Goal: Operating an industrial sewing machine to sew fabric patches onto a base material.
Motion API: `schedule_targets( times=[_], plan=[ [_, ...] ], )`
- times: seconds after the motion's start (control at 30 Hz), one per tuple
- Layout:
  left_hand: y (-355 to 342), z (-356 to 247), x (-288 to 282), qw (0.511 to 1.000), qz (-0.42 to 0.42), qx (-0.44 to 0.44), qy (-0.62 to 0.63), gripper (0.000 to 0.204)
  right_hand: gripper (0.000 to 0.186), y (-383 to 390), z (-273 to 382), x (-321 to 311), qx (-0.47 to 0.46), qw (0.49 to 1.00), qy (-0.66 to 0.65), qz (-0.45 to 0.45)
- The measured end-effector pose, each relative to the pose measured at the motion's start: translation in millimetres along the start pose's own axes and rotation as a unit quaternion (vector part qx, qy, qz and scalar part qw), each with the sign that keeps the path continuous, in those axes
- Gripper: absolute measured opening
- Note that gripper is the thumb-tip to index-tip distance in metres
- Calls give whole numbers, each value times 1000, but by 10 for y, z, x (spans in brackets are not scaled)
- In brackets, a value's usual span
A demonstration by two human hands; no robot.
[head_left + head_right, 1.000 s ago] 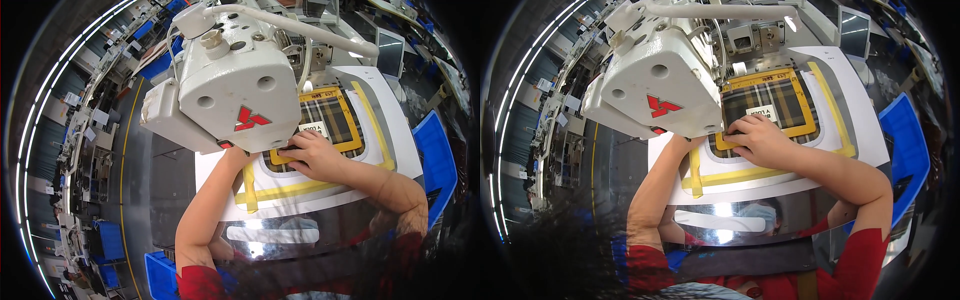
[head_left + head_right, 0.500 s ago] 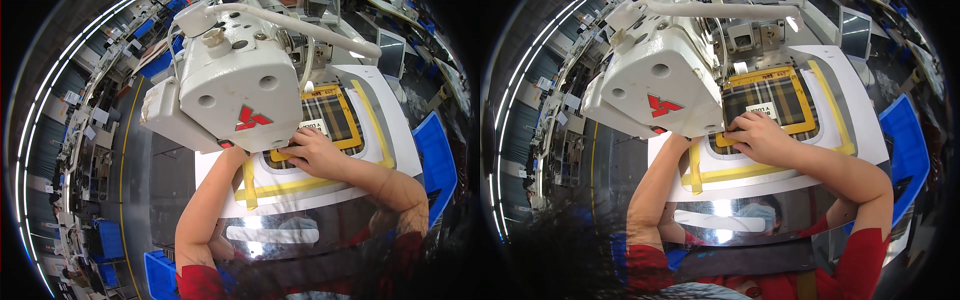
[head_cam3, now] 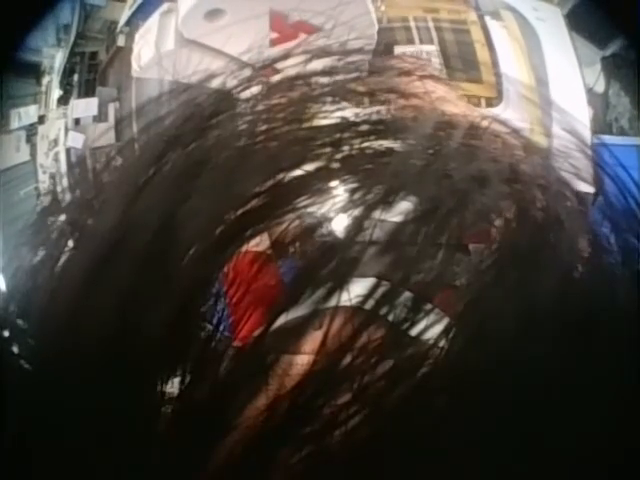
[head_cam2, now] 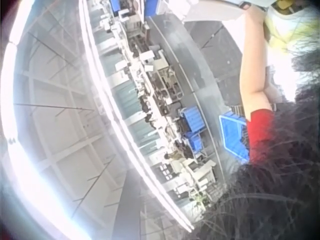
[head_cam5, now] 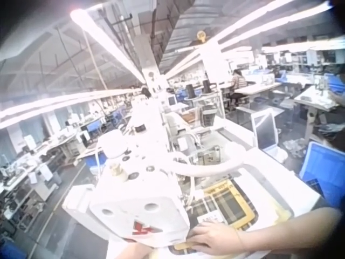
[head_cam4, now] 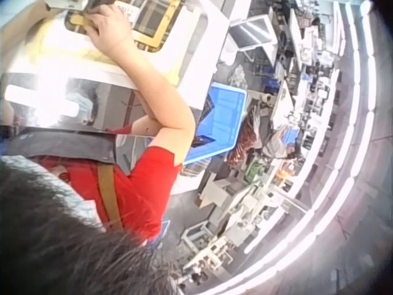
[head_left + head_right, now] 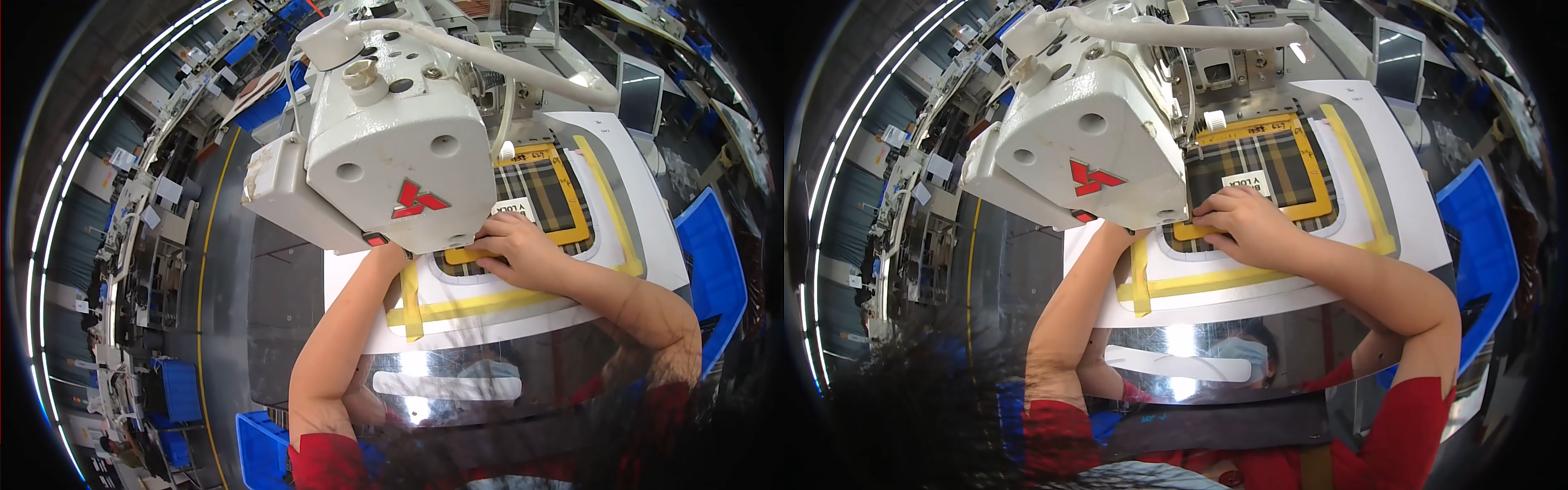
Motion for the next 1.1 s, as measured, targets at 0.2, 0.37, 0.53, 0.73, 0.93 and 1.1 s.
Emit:
schedule_targets(
  times=[0.2, 0.37, 0.53, 0.73, 0.93, 1.1],
  plan=[
    [17, -12, 1, 999, 8, 3, -31, 38, 23, -14, 25, 12, -1, 1000, -24, 13],
    [10, 28, -19, 999, 18, -2, -45, 38, 23, 9, 76, 5, -2, 1000, -23, 11],
    [31, 5, -162, 994, -11, 1, 108, 37, 21, -70, -14, -25, 14, 997, -58, 46],
    [-12, 198, -45, 987, -30, -56, 150, 36, 27, -468, -342, -83, -48, 997, 60, -3],
    [-15, 177, -80, 976, 0, -179, 124, 28, 36, -531, -517, 9, -55, 995, 79, 36],
    [-112, 108, -72, 993, -53, -96, 50, 24, 36, -525, -601, 37, -61, 994, 78, 37]
  ],
)
Point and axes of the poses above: each hand's wrist, its own y-axis away from the middle knuckle, its own x-axis out of the palm, z = x × y, the point moved 5 cm from there along -y, towards the middle knuckle, and after that the axes turned 5 degrees about x, right-handed, at the moved point
